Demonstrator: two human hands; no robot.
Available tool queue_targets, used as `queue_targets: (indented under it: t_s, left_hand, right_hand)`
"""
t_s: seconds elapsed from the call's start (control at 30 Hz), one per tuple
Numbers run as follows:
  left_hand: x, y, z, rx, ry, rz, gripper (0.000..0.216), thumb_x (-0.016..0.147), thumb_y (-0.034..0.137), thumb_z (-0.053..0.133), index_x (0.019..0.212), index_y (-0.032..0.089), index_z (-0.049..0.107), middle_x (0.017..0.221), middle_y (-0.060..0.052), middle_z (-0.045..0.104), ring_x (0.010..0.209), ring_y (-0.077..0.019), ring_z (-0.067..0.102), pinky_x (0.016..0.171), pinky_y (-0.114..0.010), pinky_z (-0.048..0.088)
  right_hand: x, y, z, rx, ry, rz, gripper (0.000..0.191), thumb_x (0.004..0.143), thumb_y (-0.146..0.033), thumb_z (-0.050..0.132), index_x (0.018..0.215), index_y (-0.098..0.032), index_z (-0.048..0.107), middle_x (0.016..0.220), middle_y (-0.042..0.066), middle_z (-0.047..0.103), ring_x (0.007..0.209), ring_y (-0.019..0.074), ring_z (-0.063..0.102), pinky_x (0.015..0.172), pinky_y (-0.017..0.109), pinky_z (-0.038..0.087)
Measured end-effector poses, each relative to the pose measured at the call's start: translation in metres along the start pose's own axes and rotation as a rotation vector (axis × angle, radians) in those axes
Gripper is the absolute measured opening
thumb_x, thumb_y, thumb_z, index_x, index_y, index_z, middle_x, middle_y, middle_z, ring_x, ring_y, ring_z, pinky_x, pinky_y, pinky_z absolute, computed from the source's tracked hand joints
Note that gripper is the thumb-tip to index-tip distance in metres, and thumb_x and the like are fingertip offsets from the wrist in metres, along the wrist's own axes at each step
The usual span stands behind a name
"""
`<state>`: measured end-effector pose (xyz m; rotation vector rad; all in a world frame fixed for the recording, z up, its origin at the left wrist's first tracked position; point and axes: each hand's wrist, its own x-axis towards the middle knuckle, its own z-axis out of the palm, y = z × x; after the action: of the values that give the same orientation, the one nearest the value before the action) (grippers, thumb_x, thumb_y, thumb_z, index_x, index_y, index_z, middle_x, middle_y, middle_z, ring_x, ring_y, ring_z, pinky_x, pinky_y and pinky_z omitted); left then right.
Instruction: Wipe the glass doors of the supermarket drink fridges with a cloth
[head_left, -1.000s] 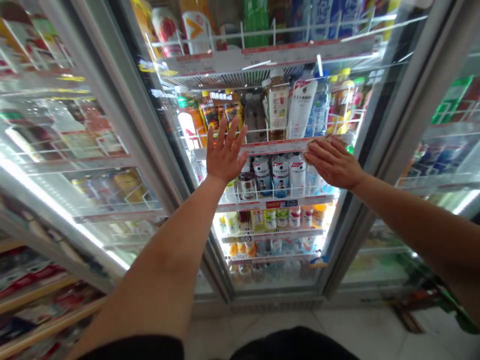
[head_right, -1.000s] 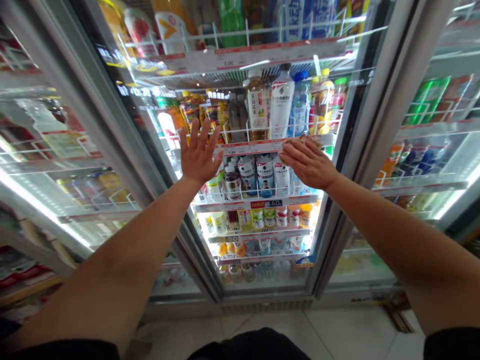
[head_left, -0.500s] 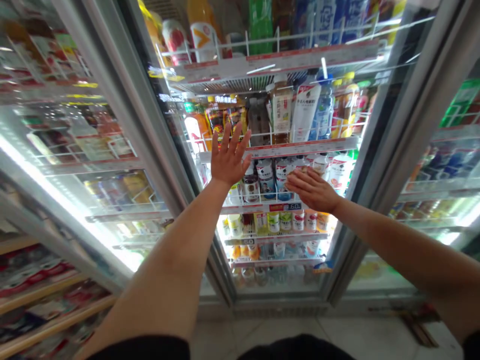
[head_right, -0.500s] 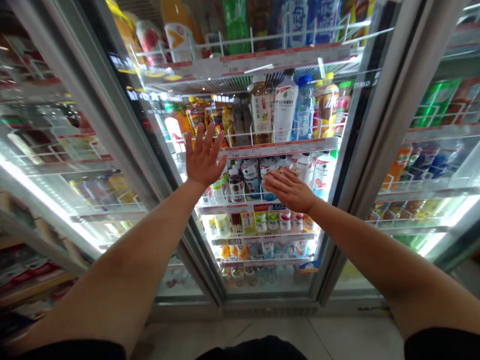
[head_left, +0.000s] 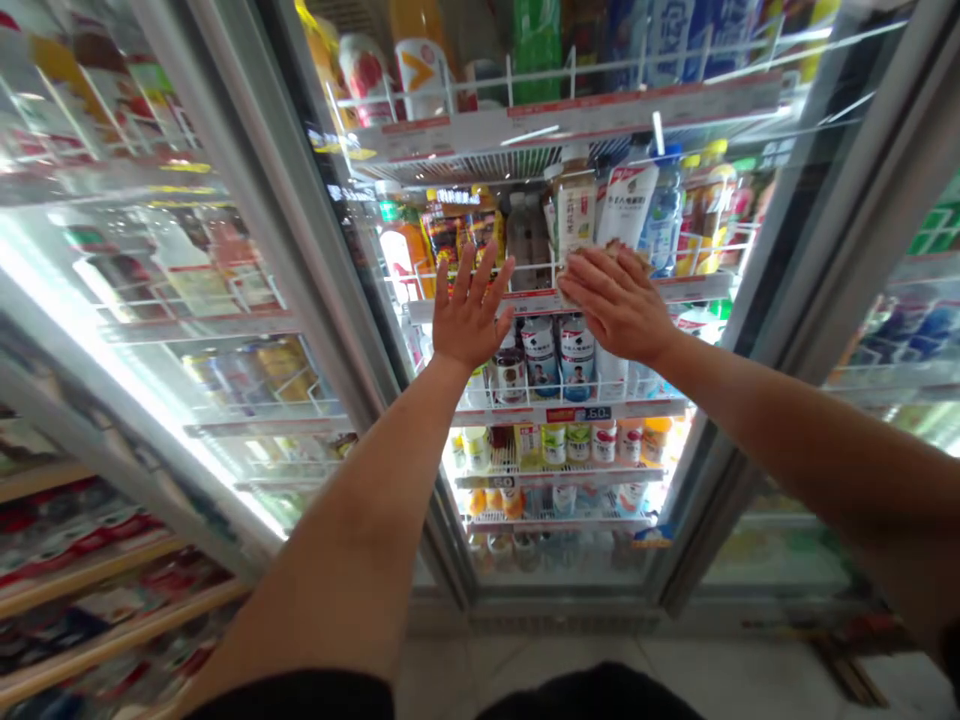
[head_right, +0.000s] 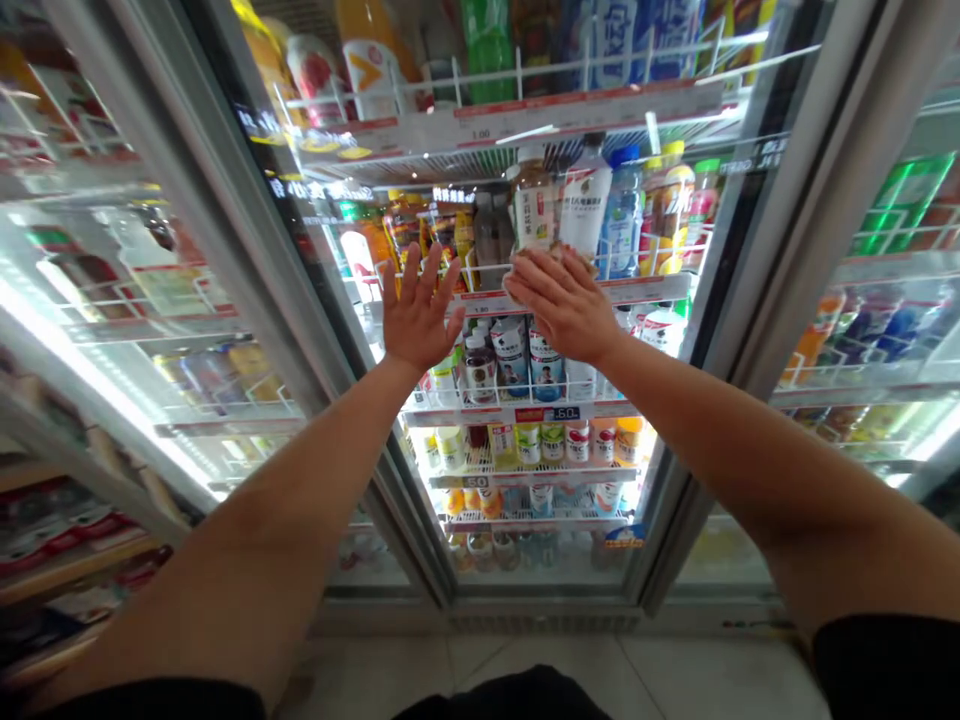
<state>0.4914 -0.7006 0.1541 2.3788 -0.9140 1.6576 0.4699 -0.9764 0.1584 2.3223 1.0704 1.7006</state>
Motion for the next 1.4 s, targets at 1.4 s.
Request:
queue_targets:
  t_s: [1.4]
  left_hand:
    - [0.009,-0.015,-0.012,-0.069,-0.166,0.075,0.056,0.100,0.060,0.026,0.141,0.033,0.053,0.152,0.001,0.048,0.155,-0.0248,0.016,0.129,-0.052,0.015]
  right_hand:
    - [-0.017,0.053,-0.008,-0.011,0.019,0.200,0.062,0.102,-0.046,0.034,0.159,-0.040,0.012,0.165,-0.011,0.018,0.156,0.0227,0.012,0.129,0.054,0.005]
